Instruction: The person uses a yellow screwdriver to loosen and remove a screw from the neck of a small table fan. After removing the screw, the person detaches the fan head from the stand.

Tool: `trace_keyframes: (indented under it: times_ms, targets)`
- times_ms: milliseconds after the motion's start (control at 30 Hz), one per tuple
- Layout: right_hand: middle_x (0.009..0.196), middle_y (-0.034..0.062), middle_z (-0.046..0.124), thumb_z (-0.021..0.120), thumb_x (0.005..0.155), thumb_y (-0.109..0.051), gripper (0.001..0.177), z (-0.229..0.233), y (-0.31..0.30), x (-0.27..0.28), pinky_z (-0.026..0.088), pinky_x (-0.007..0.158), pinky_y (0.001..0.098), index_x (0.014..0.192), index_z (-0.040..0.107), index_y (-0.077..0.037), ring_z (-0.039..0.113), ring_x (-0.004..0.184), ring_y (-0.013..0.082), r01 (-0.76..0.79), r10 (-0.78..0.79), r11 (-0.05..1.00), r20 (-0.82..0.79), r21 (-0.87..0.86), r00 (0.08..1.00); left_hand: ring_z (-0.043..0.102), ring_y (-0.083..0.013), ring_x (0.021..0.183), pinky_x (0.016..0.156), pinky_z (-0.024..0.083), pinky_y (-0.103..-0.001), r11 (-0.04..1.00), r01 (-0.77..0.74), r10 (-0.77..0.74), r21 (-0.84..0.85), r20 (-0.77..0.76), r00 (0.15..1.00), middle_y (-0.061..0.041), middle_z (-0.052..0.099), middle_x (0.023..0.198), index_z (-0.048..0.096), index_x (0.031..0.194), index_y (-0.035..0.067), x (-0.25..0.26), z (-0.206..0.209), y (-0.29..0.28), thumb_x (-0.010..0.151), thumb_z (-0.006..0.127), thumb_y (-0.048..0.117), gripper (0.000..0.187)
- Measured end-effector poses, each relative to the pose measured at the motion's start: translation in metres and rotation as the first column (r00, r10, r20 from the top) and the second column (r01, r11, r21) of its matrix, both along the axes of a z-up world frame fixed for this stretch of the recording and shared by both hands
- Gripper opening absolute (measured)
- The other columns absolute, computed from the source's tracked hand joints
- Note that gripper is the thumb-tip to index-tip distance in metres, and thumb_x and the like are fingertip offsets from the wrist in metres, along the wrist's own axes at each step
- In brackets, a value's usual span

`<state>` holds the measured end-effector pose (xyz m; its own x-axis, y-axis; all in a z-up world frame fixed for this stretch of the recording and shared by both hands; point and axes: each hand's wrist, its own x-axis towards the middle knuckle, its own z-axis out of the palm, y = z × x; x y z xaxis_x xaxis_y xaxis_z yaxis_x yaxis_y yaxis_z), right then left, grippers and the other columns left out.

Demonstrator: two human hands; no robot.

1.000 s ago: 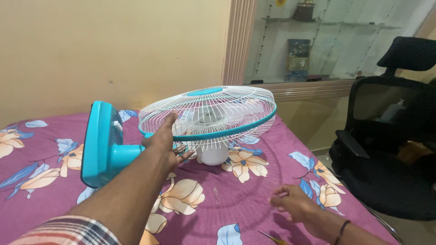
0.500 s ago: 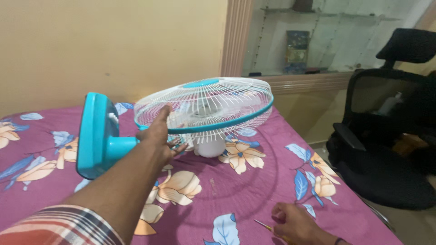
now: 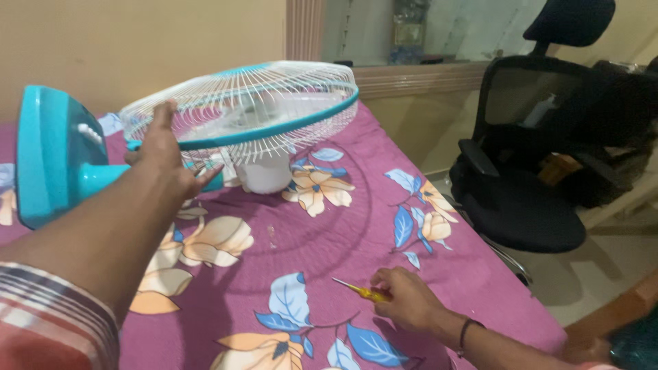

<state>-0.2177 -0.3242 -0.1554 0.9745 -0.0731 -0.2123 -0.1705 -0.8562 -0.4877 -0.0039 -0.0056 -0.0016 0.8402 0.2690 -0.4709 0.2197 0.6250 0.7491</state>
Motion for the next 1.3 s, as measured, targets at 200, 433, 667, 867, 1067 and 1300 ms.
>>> trace_keyframes:
  times_ms: [200,433,667,867,1067,1300]
  targets:
    - [0.102,0.0144,0.065,0.075,0.076,-0.013,0.036,0.006,0.01,-0.012,0.05,0.092,0.044,0.111,0.069,-0.009,0.063,0.101,0.0325,-0.113,0.12,0.985,0.05,-0.128,0.992,0.045,-0.0482,0.138,0.095,0.059,-0.071,0.998,-0.035,0.034,-0.049,-0.024,0.999,-0.01,0.024,0.163,-0.006,0.157,0.046,-0.013,0.003,-0.009,0.079,0.081,0.051,0.117]
    - [0.107,0.0128,0.059,0.066,0.089,-0.014,0.026,0.014,0.01,-0.018,0.05,0.087,0.0475,0.114,0.062,-0.01,0.063,0.099,0.0351,-0.224,0.219,0.946,-0.047,-0.233,0.975,0.055,-0.049,0.133,0.092,0.063,-0.069,0.991,-0.042,0.04,-0.123,-0.015,0.999,-0.011,0.023,0.163,-0.01,0.155,0.05,-0.016,0.004,-0.011,0.077,0.082,0.052,0.121]
    - [0.099,0.0167,0.059,0.068,0.082,-0.009,0.024,0.02,0.0,0.024,0.051,0.078,0.045,0.106,0.068,-0.005,0.063,0.09,0.0343,-0.223,0.246,0.968,0.264,-0.113,0.933,0.052,-0.046,0.136,0.095,0.061,-0.065,0.999,-0.008,0.007,-0.038,-0.035,0.999,-0.014,0.029,0.162,0.014,0.158,0.033,-0.01,0.0,-0.004,0.082,0.08,0.051,0.102]
    - [0.078,0.0044,0.063,0.058,0.088,-0.01,0.022,0.076,0.028,0.067,0.046,0.059,0.0363,0.107,0.068,-0.005,0.058,0.067,0.0161,0.067,-0.133,0.911,0.136,0.407,0.982,0.046,-0.0347,0.14,0.095,0.055,-0.053,0.964,0.222,-0.222,0.144,-0.012,0.975,-0.011,0.038,0.161,0.045,0.152,0.027,0.008,-0.01,0.015,0.086,0.07,0.056,0.076]
    - [0.078,0.0019,0.067,0.065,0.092,-0.02,0.022,0.144,0.089,0.082,0.049,0.061,0.0303,0.107,0.07,-0.004,0.06,0.069,0.0096,-0.222,0.022,0.905,0.483,0.362,0.875,0.048,-0.0394,0.133,0.089,0.061,-0.051,0.937,0.206,-0.176,0.281,-0.128,0.976,-0.013,0.037,0.157,0.042,0.151,0.018,-0.004,-0.008,0.026,0.08,0.082,0.046,0.086]
    - [0.077,0.0099,0.07,0.061,0.096,-0.025,0.025,0.168,0.161,0.083,0.049,0.063,0.0375,0.108,0.072,-0.005,0.063,0.067,0.0184,-0.174,0.072,0.96,0.407,0.221,0.911,0.057,-0.0367,0.121,0.074,0.065,-0.044,0.891,0.261,-0.226,0.372,-0.137,0.964,-0.022,0.048,0.147,0.047,0.143,0.0,-0.024,-0.007,0.034,0.075,0.088,0.045,0.092]
